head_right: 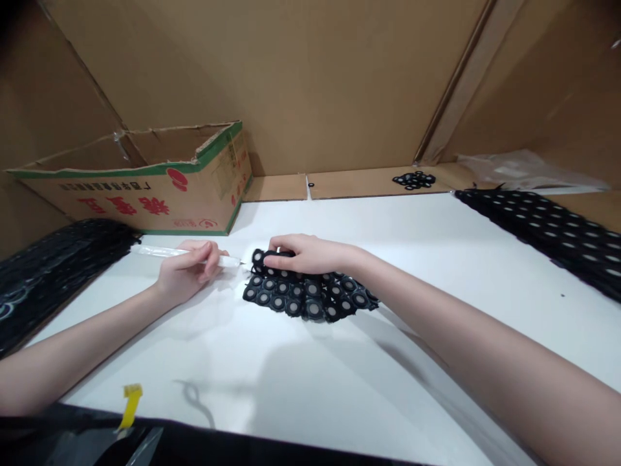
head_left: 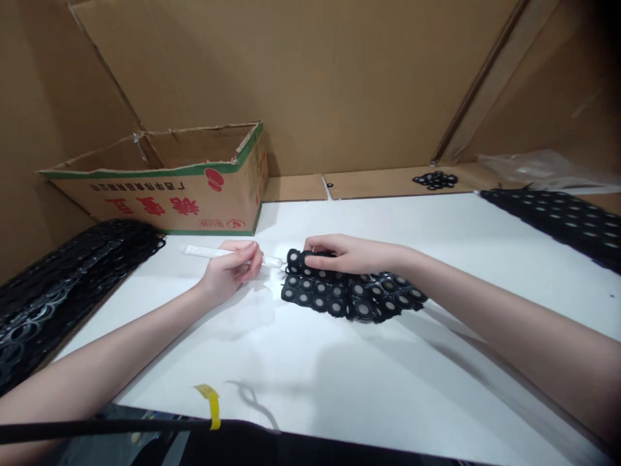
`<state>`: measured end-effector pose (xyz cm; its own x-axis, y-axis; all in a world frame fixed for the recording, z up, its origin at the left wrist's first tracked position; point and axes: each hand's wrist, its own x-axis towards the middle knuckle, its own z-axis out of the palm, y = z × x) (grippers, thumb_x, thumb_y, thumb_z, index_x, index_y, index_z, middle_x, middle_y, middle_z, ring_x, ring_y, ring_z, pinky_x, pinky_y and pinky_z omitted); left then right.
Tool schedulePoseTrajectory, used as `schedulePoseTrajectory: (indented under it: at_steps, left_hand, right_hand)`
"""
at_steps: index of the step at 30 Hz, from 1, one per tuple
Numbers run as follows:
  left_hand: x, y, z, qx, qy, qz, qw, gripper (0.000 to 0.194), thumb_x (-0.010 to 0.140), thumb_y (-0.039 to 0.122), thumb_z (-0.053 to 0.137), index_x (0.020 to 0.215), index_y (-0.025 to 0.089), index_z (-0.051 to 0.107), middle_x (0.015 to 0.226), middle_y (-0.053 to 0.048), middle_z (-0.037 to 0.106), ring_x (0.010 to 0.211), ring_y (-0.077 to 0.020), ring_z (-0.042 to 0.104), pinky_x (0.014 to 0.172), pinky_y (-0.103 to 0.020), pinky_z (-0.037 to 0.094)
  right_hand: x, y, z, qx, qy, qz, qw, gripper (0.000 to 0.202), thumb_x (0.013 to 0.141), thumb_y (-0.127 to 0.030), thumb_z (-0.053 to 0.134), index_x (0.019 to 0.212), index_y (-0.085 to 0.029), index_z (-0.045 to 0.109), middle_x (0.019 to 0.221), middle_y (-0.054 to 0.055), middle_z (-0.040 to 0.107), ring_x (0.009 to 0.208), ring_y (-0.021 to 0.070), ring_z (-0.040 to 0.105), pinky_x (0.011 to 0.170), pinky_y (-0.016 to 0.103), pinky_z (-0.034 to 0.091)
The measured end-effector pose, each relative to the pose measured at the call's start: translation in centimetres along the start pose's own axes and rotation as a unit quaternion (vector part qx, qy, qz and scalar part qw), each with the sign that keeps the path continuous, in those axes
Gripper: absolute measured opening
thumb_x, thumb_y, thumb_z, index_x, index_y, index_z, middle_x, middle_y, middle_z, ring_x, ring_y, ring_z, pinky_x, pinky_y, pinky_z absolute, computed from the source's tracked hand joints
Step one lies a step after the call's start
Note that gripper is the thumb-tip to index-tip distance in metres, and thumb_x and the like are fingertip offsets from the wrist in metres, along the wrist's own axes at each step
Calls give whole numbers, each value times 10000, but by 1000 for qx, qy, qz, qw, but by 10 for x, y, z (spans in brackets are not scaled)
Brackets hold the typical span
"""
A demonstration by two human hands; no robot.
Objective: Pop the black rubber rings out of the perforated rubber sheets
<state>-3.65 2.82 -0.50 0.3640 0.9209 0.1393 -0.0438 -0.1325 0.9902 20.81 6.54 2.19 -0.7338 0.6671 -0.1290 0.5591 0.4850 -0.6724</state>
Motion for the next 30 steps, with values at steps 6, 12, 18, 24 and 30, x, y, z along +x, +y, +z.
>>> schedulePoseTrajectory:
  at_steps: [6, 12, 18, 24, 30]
  left_hand:
    - [4, -4, 2, 160, -40, -12, 986, 445, 892, 495, 480, 640, 132, 538, 525, 20, 445, 468, -78, 314, 467, -237, 210]
    - [7, 1, 11, 279, -92, 25, 955, 441, 932, 465, 399, 673, 137, 538, 623, 14, 484, 602, -107, 419, 582, -229, 319]
    - [11, -3, 12, 308, -117, 39, 943, 435, 951, 436, 367, 679, 139, 534, 666, 13, 502, 653, -116, 452, 643, -229, 342]
    - [11, -2, 14, 325, -126, 46, 936, 432, 957, 433, 358, 656, 149, 482, 656, 17, 479, 638, -113, 431, 619, -230, 328]
    - [12, 1, 17, 353, -148, 46, 923, 437, 961, 432, 333, 639, 156, 439, 603, 26, 423, 584, -106, 404, 581, -240, 308]
  right_hand:
    - [15, 7, 23, -27, 146, 21, 989, 169, 787, -344, 596, 839, -183, 609, 837, 34, 651, 783, 175, 555, 732, 297, 359]
    - [19, 14, 29, 18, 199, 74, 977, 236, 665, -380, 716, 730, -173, 622, 723, 5, 632, 712, 155, 555, 707, 290, 362]
    - [21, 18, 31, 62, 204, 68, 975, 307, 626, -451, 724, 703, -173, 620, 695, -15, 615, 687, 139, 537, 735, 300, 358]
    - [22, 21, 31, 93, 193, 61, 975, 330, 585, -460, 729, 665, -168, 599, 668, -22, 599, 658, 129, 526, 722, 298, 360]
    - [24, 21, 32, 96, 191, 67, 975, 274, 587, -389, 728, 637, -166, 577, 647, -24, 604, 642, 124, 545, 702, 284, 371]
